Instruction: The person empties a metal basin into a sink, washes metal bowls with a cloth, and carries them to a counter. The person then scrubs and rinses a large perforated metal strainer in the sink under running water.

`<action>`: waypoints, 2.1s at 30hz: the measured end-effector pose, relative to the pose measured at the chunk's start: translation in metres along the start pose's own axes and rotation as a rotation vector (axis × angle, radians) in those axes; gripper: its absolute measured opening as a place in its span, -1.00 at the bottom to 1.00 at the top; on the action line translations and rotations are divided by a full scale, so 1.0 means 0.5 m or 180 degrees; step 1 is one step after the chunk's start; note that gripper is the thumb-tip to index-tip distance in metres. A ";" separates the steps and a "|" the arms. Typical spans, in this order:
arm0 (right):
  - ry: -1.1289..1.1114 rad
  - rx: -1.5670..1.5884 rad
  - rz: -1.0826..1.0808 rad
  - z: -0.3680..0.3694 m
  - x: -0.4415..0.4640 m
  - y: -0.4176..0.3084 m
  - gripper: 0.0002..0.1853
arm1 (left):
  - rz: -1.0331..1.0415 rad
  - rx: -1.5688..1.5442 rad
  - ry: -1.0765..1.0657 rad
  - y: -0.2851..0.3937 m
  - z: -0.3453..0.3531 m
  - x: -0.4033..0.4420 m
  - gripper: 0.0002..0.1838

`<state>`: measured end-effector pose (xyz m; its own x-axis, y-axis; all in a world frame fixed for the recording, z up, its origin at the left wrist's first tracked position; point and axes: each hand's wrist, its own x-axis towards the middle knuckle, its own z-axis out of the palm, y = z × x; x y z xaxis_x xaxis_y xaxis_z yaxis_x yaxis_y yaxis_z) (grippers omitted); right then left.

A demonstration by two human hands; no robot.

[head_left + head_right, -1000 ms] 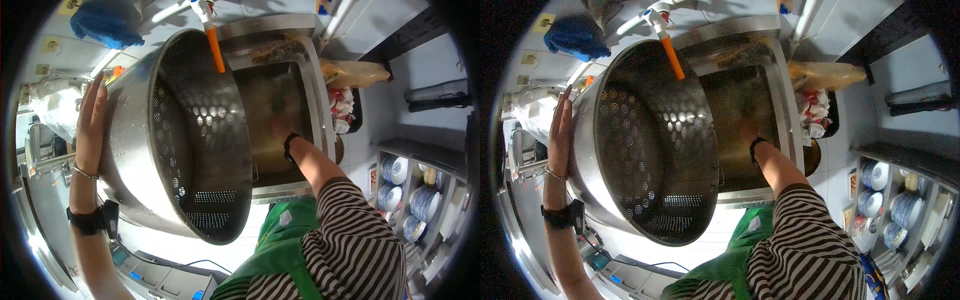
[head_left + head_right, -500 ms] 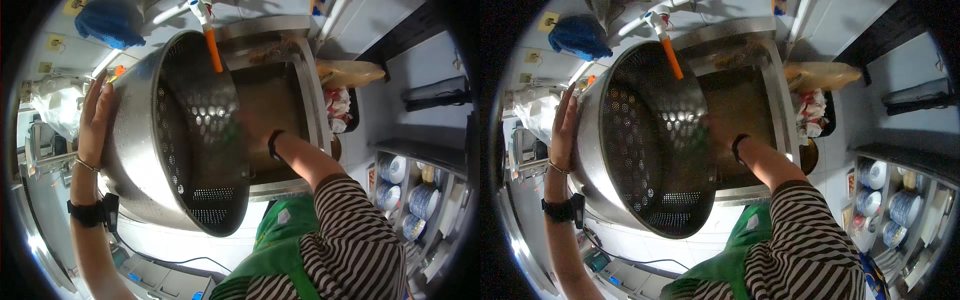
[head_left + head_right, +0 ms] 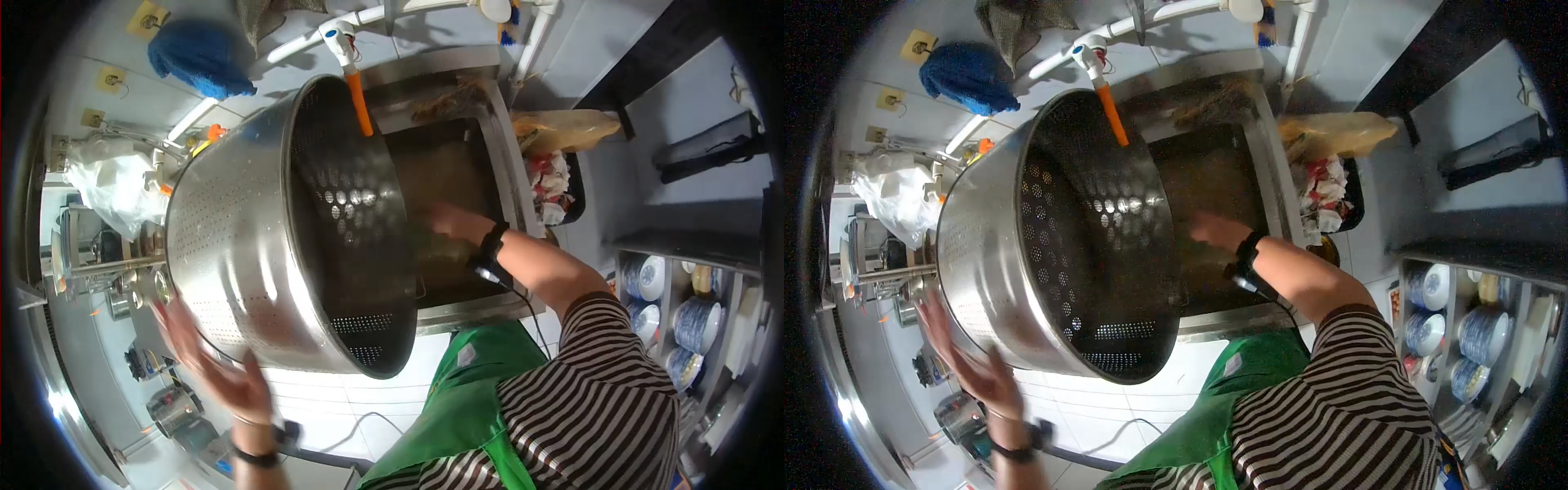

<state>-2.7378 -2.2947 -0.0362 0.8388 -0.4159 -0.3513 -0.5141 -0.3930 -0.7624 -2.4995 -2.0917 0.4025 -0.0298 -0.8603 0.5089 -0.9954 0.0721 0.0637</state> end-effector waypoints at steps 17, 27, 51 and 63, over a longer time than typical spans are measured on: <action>0.1825 -0.0718 -0.1422 0.058 0.296 -0.156 -0.60 | -0.0158 0.0626 0.0020 0.087 0.154 -0.268 -0.28; 0.0983 0.0693 -0.1714 0.175 0.044 -0.195 -0.57 | -0.0230 0.0423 -0.0848 0.044 0.090 0.081 -0.31; 0.2284 0.4166 0.1341 -0.021 0.044 -0.004 -0.55 | -0.0171 -0.0270 -0.0886 -0.008 0.117 0.181 -0.45; 0.0976 -0.0607 -0.0638 0.075 -0.079 -0.270 -0.67 | -0.0740 -0.1993 -0.0430 -0.072 0.131 0.278 -0.37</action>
<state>-2.6948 -2.1946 0.0603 0.8483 -0.5296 -0.0059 -0.3942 -0.6240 -0.6747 -2.4736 -2.2471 0.4146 0.1269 -0.9414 0.3126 -0.7377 0.1211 0.6641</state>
